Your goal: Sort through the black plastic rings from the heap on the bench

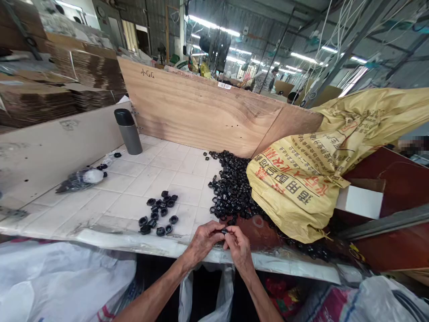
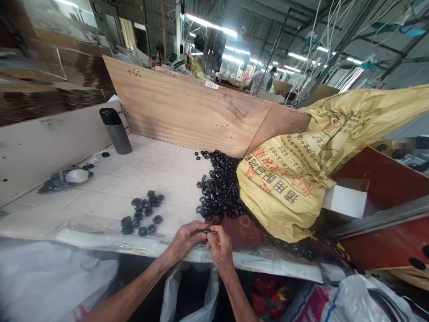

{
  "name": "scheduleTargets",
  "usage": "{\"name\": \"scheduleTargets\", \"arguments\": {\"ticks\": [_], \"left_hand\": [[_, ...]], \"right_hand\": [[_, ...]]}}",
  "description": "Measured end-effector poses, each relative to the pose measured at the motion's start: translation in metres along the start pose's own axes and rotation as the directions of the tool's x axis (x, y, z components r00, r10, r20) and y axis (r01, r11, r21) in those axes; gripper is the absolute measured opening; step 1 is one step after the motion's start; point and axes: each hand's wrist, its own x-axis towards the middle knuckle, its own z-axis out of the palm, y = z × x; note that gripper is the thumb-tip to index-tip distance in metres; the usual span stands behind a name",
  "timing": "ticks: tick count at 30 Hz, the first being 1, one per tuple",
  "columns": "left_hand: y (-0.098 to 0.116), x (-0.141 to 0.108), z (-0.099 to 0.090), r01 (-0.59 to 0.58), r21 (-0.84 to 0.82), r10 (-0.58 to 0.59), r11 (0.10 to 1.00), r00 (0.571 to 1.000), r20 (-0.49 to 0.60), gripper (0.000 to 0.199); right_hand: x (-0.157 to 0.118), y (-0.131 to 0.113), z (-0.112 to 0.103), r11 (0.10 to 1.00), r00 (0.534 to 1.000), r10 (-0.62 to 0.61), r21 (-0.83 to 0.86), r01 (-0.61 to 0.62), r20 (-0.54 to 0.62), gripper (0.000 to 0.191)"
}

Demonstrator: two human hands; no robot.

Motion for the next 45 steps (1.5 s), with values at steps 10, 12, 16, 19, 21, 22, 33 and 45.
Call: {"name": "scheduleTargets", "arguments": {"ticks": [10,12,16,19,21,22,33,45], "left_hand": [[0.025,-0.026,-0.058,-0.066,0.832,0.197,0.552,0.979,-0.053,0.018],[0.029,-0.025,-0.07,0.03,0.934,0.271,0.355,0.953,-0.133,0.016],[0.027,-0.005,-0.046,-0.063,0.92,0.239,0.386,0.97,-0.034,0.018],[0.014,0.017,-0.008,-0.143,0.859,0.143,0.491,0.986,0.083,0.018],[0.005,0.029,0.009,-0.103,0.872,0.084,0.479,0.994,0.071,0.019],[0.0,0.033,0.014,-0.077,0.88,0.06,0.468,0.997,0.055,0.019],[-0.007,0.02,0.003,-0.216,0.81,0.195,0.545,0.973,0.128,0.014],[0.006,0.014,-0.007,-0.01,0.2,-0.004,0.98,0.997,0.071,0.026]], "right_hand": [[0.015,0.009,0.002,0.925,0.981,-0.119,-0.376,0.053,-0.152,0.027],[0.02,0.008,0.004,0.838,0.972,-0.197,-0.536,0.098,-0.131,0.03],[0.026,-0.001,0.009,0.676,0.984,-0.157,-0.736,0.041,-0.089,0.024],[0.025,-0.006,0.01,0.626,0.985,-0.073,-0.775,-0.079,-0.159,0.021],[0.023,-0.005,0.01,0.615,0.975,-0.059,-0.777,-0.133,-0.214,0.019],[0.023,-0.003,0.009,0.629,0.972,-0.07,-0.766,-0.131,-0.223,0.018],[0.021,-0.002,-0.009,0.99,0.987,-0.143,-0.007,0.142,-0.07,0.023],[0.019,-0.01,-0.008,0.987,0.988,-0.139,0.072,0.143,-0.062,0.024]]}}
